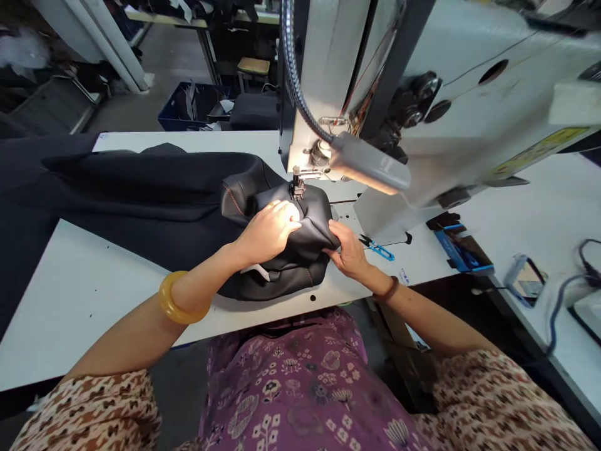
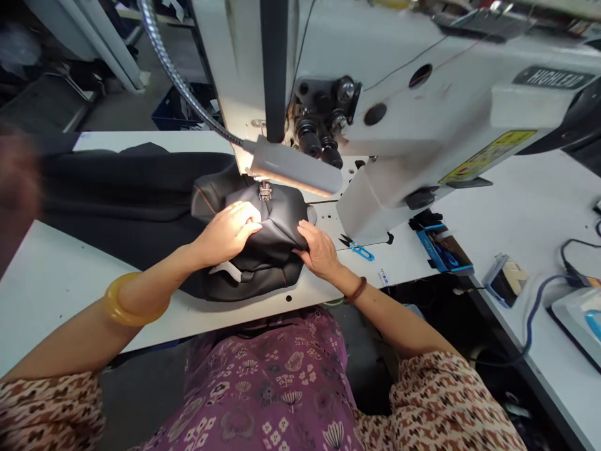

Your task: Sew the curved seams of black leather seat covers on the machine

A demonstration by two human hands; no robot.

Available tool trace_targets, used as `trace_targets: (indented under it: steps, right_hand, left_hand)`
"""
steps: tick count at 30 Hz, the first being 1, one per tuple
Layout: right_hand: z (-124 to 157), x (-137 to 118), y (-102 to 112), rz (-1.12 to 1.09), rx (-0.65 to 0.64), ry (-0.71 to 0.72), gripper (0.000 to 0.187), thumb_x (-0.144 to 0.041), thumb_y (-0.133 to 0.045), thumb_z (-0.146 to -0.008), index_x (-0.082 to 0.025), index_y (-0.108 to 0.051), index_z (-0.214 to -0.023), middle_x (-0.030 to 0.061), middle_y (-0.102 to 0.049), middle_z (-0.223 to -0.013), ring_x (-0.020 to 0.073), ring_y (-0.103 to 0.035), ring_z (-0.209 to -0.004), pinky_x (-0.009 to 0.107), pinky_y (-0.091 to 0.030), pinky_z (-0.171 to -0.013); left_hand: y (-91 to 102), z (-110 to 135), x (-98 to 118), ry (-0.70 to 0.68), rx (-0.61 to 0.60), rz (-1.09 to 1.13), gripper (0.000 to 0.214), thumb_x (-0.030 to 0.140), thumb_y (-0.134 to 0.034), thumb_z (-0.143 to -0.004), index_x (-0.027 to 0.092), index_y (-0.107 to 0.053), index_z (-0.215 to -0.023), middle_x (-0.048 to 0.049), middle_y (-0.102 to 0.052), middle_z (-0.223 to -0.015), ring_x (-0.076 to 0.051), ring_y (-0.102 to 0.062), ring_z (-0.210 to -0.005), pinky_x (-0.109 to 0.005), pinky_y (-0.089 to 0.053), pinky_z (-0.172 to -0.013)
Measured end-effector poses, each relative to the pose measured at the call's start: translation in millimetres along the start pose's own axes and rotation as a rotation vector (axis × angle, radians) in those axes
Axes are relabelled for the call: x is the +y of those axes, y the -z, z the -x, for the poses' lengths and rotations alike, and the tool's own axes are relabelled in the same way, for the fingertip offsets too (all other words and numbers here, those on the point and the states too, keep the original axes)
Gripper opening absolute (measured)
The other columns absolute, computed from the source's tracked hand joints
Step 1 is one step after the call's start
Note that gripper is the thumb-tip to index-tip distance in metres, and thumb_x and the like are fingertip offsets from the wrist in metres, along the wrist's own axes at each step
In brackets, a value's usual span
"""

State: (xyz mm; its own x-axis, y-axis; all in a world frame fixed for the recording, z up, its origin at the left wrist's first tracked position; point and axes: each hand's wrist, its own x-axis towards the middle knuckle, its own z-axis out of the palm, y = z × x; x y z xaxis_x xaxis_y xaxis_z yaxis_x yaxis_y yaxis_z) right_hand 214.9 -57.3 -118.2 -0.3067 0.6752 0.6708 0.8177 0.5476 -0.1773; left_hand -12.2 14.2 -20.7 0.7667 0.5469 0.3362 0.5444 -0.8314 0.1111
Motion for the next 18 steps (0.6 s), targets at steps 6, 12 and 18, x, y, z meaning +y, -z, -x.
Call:
trace_targets:
  steps: [6,12,18]
  right_hand:
    - [-53,-10,31,-0.061,-0.106,0.096,0.088,-0.066,-0.058,-0.072,-0.011,-0.033,-0.135,0.0225,-0.044,-0.135,0.0311,-0.039,-0.130,0.049,-0.040,-0.101]
    - [-108,-9,38,0.162,-0.419,0.415,0.030,-0.037,-0.044,-0.090,-0.014,-0.061,-0.097,0.0111,-0.066,-0.100,0.0216,-0.058,-0.091,0.036,-0.041,-0.081]
    - [-106,-10,35,0.316,-0.265,0.581,0.027,-0.021,-0.041,-0.091,-0.017,-0.061,-0.073,0.0026,-0.065,-0.074,0.0130,-0.049,-0.065,0.029,-0.033,-0.067]
  left_hand:
    - [10.4,-8,-9,-0.135,-0.080,-0.067,0.024,0.014,-0.035,-0.090,0.012,-0.059,-0.088,-0.0095,-0.063,-0.090,-0.020,-0.058,-0.082,-0.030,-0.045,-0.075]
    - [15.5,-5,-11,-0.220,-0.144,-0.117,0.023,0.018,-0.040,-0.089,0.013,-0.062,-0.085,-0.0088,-0.063,-0.083,-0.020,-0.058,-0.080,-0.031,-0.047,-0.074]
    - [11.6,2,-17,-0.338,-0.213,-0.213,0.029,0.028,-0.050,-0.088,0.017,-0.058,-0.114,-0.0098,-0.061,-0.119,-0.023,-0.052,-0.115,-0.042,-0.041,-0.101]
